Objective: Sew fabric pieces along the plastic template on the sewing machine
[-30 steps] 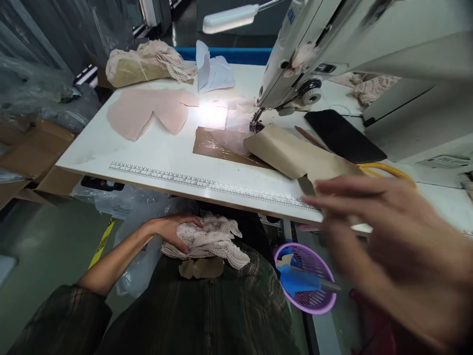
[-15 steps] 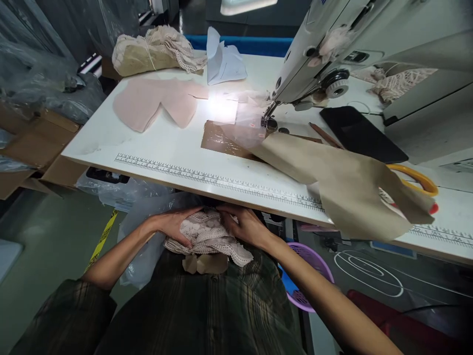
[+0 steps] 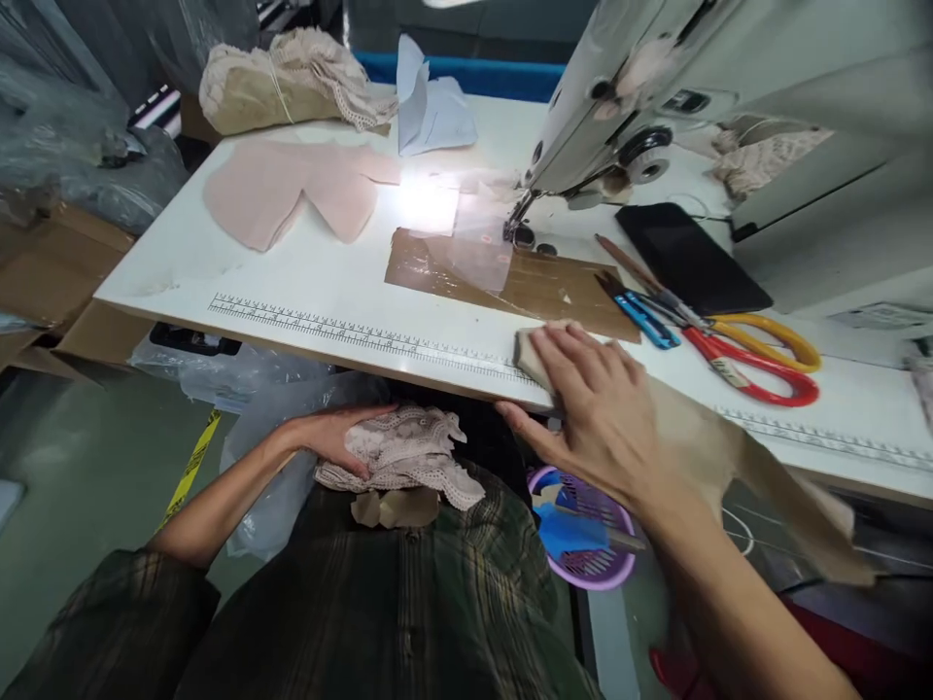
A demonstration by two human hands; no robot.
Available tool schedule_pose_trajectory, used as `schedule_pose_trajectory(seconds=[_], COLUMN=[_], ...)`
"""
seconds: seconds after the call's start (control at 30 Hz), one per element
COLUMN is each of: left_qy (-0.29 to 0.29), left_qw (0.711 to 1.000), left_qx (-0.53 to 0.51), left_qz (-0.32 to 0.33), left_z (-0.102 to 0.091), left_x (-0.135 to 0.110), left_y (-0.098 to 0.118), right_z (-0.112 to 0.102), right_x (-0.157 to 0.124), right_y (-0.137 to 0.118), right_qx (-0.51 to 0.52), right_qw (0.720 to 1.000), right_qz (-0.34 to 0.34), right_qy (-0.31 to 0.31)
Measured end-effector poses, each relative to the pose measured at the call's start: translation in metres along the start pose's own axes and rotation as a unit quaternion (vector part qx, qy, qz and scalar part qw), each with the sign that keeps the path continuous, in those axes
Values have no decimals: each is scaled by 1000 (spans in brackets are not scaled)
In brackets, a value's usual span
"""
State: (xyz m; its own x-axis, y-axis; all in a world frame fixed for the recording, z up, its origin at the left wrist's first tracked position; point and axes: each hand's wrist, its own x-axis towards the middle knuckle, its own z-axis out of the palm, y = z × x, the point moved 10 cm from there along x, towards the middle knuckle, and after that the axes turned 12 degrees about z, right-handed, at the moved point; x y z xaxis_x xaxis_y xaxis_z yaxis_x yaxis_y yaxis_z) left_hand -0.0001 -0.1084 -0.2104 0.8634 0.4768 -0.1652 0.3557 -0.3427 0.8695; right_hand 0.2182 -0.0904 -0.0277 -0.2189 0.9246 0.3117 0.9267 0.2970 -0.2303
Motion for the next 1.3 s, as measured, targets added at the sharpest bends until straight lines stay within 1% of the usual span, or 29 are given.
schedule_pose_trajectory(seconds=[0.07,0.17,0.23,0.27,0.33,0.37,0.4,0.47,0.5,0.57,0.6,0.7,0.77,0.8,0.83,0.93,0.97,1.03,1.1,1.13,1.2,1.23,1.3], left_qy=[0,-2,-11,-14,-17,-15,-15,-14,-13,-10,-9,-13,-14,-13,-12,-8,-9,-14,-23,-26,-33,-37,-37], left_qw=[1000,1000,1000,1000,1000,1000,1000,1000,999,999,999,998,998,998,998,999,999,999,999,998,997,997,997], left_qx=[0,-5,-7,-9,-11,-12,-11,-6,-4,-3,-6,-15,-15,-15,-18,-35,-38,-32,-25,-24,-24,-21,-17], left_qz=[-1,-4,-13,-17,-22,-23,-23,-27,-30,-37,-41,-53,-63,-66,-66,-40,-33,-30,-40,-46,-68,-69,-60], left_z=[1,3,6,7,8,7,7,8,8,8,9,13,14,14,14,11,10,11,15,18,25,28,32], left_x=[0,-1,-1,-1,-1,-1,0,0,0,0,0,1,3,4,5,11,11,11,9,7,4,4,5], left_y=[-1,-1,-3,-4,-5,-6,-5,-6,-6,-8,-10,-18,-21,-21,-20,-7,-3,-2,-10,-16,-35,-43,-54], right_z=[8,7,5,4,6,7,9,18,20,15,8,-26,-53,-67,-81,-111,-117,-126,-132,-135,-137,-133,-111], right_x=[6,15,26,34,53,66,79,97,100,94,86,51,30,22,17,14,13,11,11,12,17,20,25], right_y=[-6,-25,-41,-49,-60,-61,-60,-56,-55,-56,-58,-62,-60,-57,-51,-27,-21,-11,6,20,60,83,126], right_qx=[2,42,56,48,-3,-20,-30,-31,-20,14,31,57,50,45,46,64,67,60,37,25,1,-13,-37], right_qw=[997,981,966,960,955,959,967,978,981,980,976,954,941,937,937,943,944,944,946,948,957,964,980], right_qz=[-56,-156,-221,-249,-283,-274,-250,-204,-191,-200,-217,-275,-291,-285,-265,-169,-148,-133,-111,-83,5,52,138], right_qy=[-53,-105,-124,-122,-88,-66,-48,-41,-38,-12,13,100,163,195,224,278,287,296,303,307,292,259,137])
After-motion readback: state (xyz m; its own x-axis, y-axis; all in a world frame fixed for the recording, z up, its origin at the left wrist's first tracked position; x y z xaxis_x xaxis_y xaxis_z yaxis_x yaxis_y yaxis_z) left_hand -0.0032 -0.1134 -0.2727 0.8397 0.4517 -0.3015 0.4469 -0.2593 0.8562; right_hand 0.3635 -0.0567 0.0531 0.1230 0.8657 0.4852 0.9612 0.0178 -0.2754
